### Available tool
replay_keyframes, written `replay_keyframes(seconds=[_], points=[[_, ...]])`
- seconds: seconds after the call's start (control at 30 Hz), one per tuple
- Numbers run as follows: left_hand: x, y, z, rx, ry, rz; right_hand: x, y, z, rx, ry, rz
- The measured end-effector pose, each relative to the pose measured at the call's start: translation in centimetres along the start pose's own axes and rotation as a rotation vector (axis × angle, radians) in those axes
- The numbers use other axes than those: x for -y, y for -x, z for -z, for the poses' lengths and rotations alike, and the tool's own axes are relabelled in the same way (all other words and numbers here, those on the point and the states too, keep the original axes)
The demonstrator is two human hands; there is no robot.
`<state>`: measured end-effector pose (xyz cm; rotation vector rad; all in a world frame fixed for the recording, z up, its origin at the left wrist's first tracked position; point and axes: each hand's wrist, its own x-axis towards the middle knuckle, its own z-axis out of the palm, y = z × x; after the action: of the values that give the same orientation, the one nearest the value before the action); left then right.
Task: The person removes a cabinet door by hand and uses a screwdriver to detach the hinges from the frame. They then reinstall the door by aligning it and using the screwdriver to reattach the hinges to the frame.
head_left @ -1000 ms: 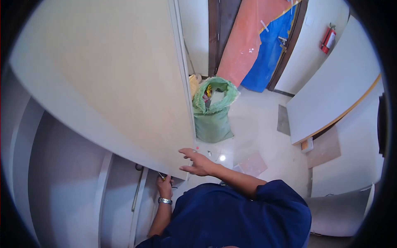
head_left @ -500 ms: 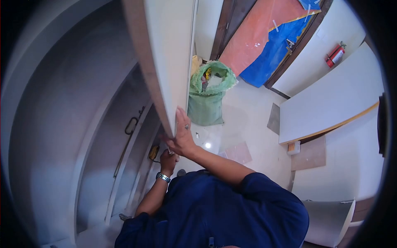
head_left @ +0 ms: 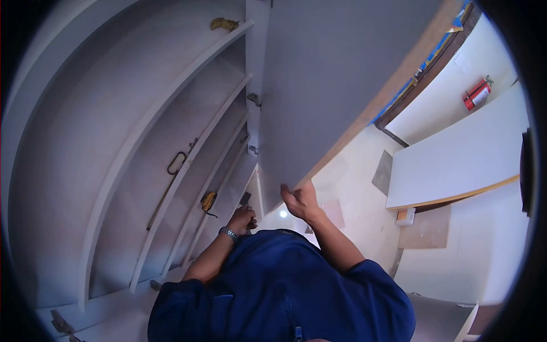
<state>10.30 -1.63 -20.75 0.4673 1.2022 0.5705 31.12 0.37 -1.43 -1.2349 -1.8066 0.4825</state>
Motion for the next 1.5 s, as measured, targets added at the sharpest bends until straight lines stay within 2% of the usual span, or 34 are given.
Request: replay_keyframes(seconds=[0.03,0.13,0.17,0.3,0.43,0.53,0.57,0.7,0.8,0.83,0.9,0.93,1.07,1.13,1.23,1.33,1.5], points=[[-0.6,0.2,-0.2,-0.031,0.042,0.038,0.5,0.1,1.3,0.102,-0.130,-0.132],[-2.6,-0.3,-0.6,-0.017,0.118,-0.051,-1.4,0.3,3.3,0.090,-0.119,-0.146],[-3.4,-0.7,-0.8,-0.013,0.146,-0.081,-2.0,0.7,3.7,0.052,-0.157,-0.214],[-7.1,-4.7,-1.2,-0.105,-0.110,-0.260,-3.9,0.4,7.1,0.121,-0.213,-0.298],[-11.7,-8.5,-2.0,-0.216,-0.218,-0.465,-6.4,0.1,9.3,-0.013,-0.333,-0.319],[-15.6,-9.0,-3.4,-0.236,-0.026,-0.490,-7.5,-0.7,11.5,-0.003,-0.285,-0.338],[-17.0,-9.6,-3.4,-0.240,-0.034,-0.492,-8.7,-0.4,11.8,-0.035,-0.324,-0.409],[-22.0,-15.0,-2.0,-0.241,-0.130,-0.559,-11.1,-0.7,11.9,-0.310,-0.299,-0.479],[-25.3,-19.5,-0.9,-0.267,-0.162,-0.583,-11.5,-1.8,12.0,-0.403,-0.128,-0.414],[-26.5,-20.7,-1.0,-0.282,-0.152,-0.585,-13.5,-1.0,12.0,-0.487,-0.319,-0.482],[-28.3,-22.7,-1.0,-0.256,-0.138,-0.586,-13.5,-2.2,11.6,-0.635,-0.329,-0.426],[-29.0,-23.6,-0.9,-0.246,-0.130,-0.583,-13.5,-2.5,11.3,-0.705,-0.334,-0.400],[-29.5,-28.0,-0.3,-0.244,-0.196,-0.659,-17.1,-2.1,12.3,-0.878,-0.357,-0.529],[-29.8,-28.5,-0.7,-0.274,-0.178,-0.642,-17.9,-2.8,12.4,-0.882,-0.346,-0.512],[-29.3,-31.3,0.3,-0.346,-0.331,-0.730,-18.7,-3.9,13.1,-0.887,-0.351,-0.499],[-30.3,-29.2,-0.2,-0.290,-0.304,-0.616,-19.5,-4.5,13.7,-0.863,-0.364,-0.505],[-30.8,-28.6,-0.2,-0.338,-0.382,-0.748,-21.0,-5.3,14.2,-0.914,-0.372,-0.513]])
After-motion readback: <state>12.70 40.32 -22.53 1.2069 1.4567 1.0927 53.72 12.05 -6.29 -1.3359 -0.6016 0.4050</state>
